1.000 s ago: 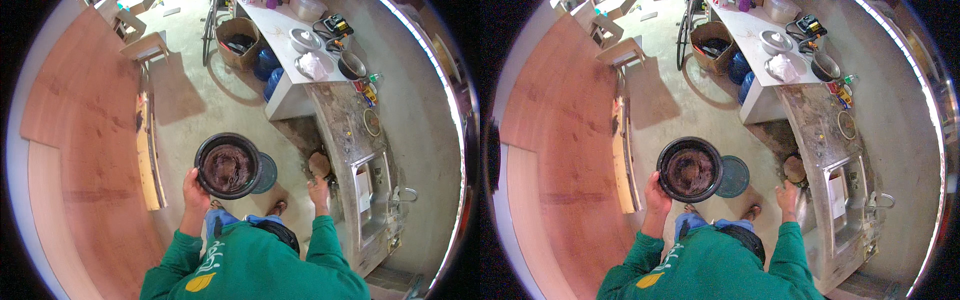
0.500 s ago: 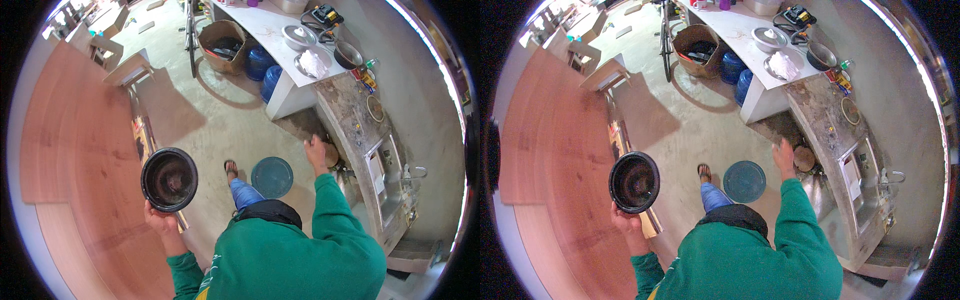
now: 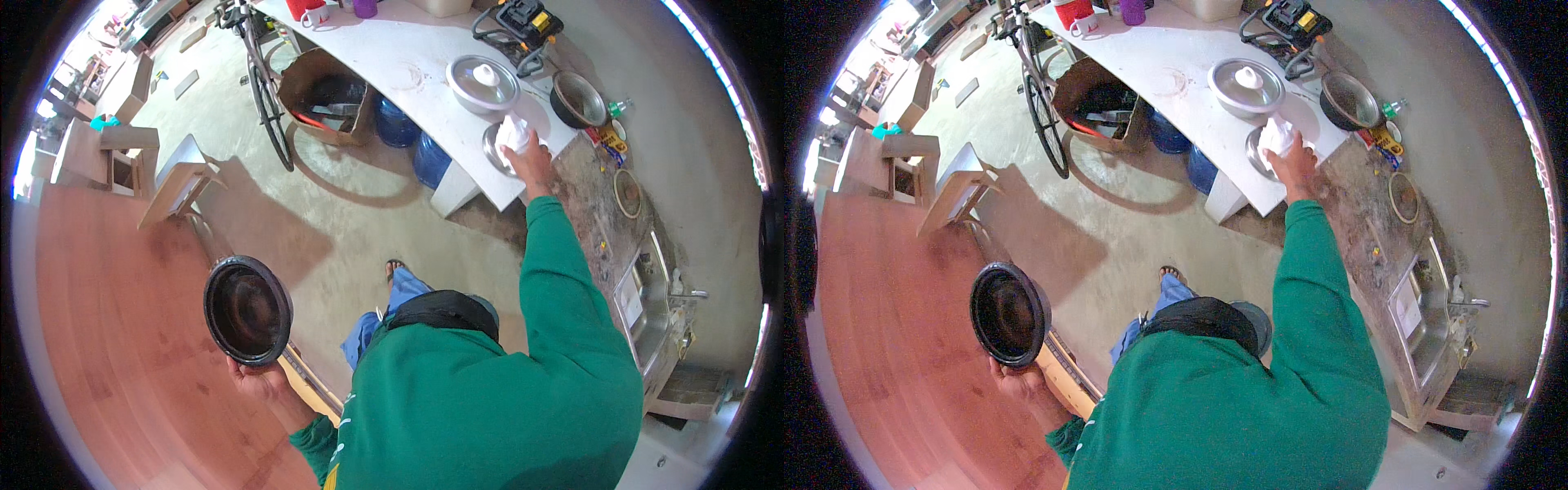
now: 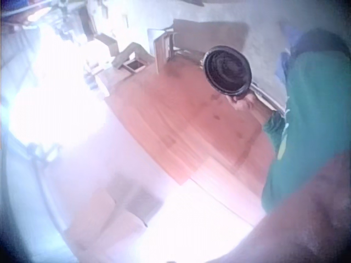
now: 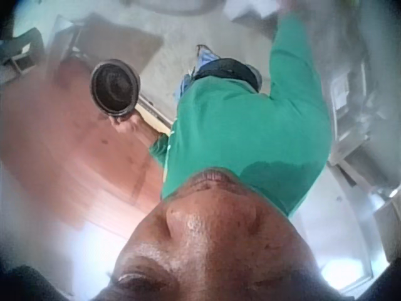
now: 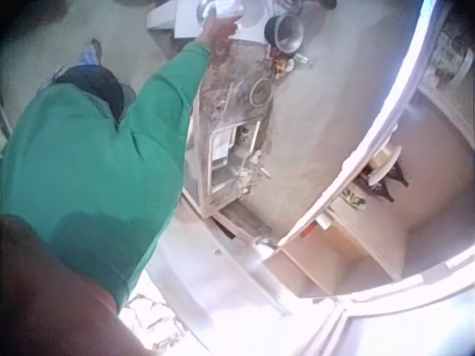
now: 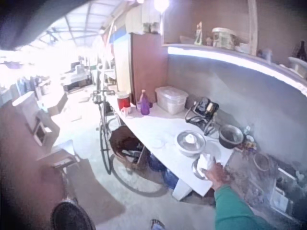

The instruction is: The person washes a small pot in a sink, places a lid on it, and then walks to a wall station to plug in several power adapters and manage cords.

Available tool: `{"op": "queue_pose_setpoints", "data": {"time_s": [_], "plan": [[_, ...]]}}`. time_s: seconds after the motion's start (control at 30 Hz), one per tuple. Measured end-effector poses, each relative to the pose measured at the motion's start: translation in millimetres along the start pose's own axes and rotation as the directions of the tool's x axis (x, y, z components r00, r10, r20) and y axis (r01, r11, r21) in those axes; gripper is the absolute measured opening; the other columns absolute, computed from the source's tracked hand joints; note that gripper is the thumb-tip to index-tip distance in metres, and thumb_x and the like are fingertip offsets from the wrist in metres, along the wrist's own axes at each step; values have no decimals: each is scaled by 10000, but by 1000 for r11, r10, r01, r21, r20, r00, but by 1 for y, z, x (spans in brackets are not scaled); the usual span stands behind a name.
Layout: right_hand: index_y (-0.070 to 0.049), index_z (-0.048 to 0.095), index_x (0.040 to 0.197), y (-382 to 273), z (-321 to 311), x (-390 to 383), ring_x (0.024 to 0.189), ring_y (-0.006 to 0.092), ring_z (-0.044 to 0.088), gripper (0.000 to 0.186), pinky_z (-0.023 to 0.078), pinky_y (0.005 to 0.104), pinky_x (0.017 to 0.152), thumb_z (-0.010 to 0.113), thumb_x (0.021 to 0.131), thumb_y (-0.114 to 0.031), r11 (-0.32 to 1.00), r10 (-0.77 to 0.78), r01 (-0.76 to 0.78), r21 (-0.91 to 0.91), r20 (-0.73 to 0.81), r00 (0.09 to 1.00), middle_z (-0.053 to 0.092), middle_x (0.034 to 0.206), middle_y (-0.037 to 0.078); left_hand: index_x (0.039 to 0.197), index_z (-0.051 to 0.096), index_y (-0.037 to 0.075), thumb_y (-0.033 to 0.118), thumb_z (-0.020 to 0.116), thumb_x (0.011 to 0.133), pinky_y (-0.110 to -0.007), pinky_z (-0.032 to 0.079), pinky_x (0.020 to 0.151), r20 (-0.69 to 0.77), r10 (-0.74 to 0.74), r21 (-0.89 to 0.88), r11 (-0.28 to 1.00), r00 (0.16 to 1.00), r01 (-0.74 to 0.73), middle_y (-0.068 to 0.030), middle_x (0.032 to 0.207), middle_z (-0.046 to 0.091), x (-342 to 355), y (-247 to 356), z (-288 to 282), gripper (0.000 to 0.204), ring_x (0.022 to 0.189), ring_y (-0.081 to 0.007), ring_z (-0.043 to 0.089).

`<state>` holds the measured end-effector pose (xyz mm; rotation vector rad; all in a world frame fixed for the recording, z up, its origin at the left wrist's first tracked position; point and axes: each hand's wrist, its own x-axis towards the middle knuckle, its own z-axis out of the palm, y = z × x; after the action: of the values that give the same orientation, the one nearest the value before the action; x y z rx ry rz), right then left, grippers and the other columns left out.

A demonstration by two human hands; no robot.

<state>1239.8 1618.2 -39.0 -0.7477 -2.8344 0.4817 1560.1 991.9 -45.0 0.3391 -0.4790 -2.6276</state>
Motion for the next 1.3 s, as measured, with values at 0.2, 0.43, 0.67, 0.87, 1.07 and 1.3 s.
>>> {"op": "queue_pose_setpoints", "data": {"time_s": [0.2, 0.43, 0.67, 0.87, 1.07, 1.3], "plan": [[-78, 547, 1393, 25, -4, 33, 1153, 434, 618, 723, 502, 488, 983, 761, 810, -449, 995, 85, -82, 63, -45, 995, 633, 1228, 242, 1295, 625, -8, 257, 492, 1016, -538, 441, 1117, -197, -8, 120, 992, 980, 33, -196, 1333, 652, 112, -24, 51, 407, 1254, -330, 604], [-34, 663, 1255, 46, -55, 74, 1120, 421, 664, 634, 512, 481, 944, 712, 821, -495, 927, 332, -269, 262, -232, 914, 700, 1199, 238, 1327, 607, -11, 275, 482, 1021, -561, 418, 1137, 76, -242, 148, 962, 967, 230, -203, 1376, 621, 232, -45, 62, 437, 1293, -349, 577], [61, 723, 1103, 74, -13, 185, 1086, 465, 671, 807, 513, 485, 961, 622, 839, -695, 929, 327, -354, -106, -205, 922, 706, 1102, 304, 1322, 615, 1, 302, 470, 1023, -572, 392, 1156, 69, -346, 222, 920, 936, 324, -184, 1382, 623, 317, -67, 118, 449, 1304, -357, 569], [64, 708, 1131, 61, 44, 145, 1133, 415, 664, 752, 529, 471, 957, 770, 761, -588, 911, 381, -366, -188, 55, 923, 689, 1174, 291, 1265, 639, -3, 262, 474, 1017, -505, 417, 1139, 0, -330, 196, 926, 944, 324, -178, 1307, 671, 384, -71, 147, 400, 1255, -318, 607], [44, 712, 1129, 21, 16, 104, 1075, 449, 663, 545, 521, 492, 895, 712, 828, -411, 947, 129, -123, -295, -1, 992, 678, 1135, 325, 1230, 650, -4, 255, 478, 1012, -463, 460, 1099, -25, -201, 198, 959, 979, 202, -174, 1249, 699, 421, -68, 163, 379, 1190, -309, 648], [39, 723, 1034, -165, -61, 54, 685, 159, 642, 292, 521, 353, 618, 665, 884, -205, 876, 173, -420, 235, 661, 730, 699, 840, 99, 1181, 679, 6, 260, 489, 1007, -431, 510, 1037, -175, -83, 141, 984, 981, 108, -151, 1186, 728, 460, -71, 167, 361, 1107, -278, 687]]}}
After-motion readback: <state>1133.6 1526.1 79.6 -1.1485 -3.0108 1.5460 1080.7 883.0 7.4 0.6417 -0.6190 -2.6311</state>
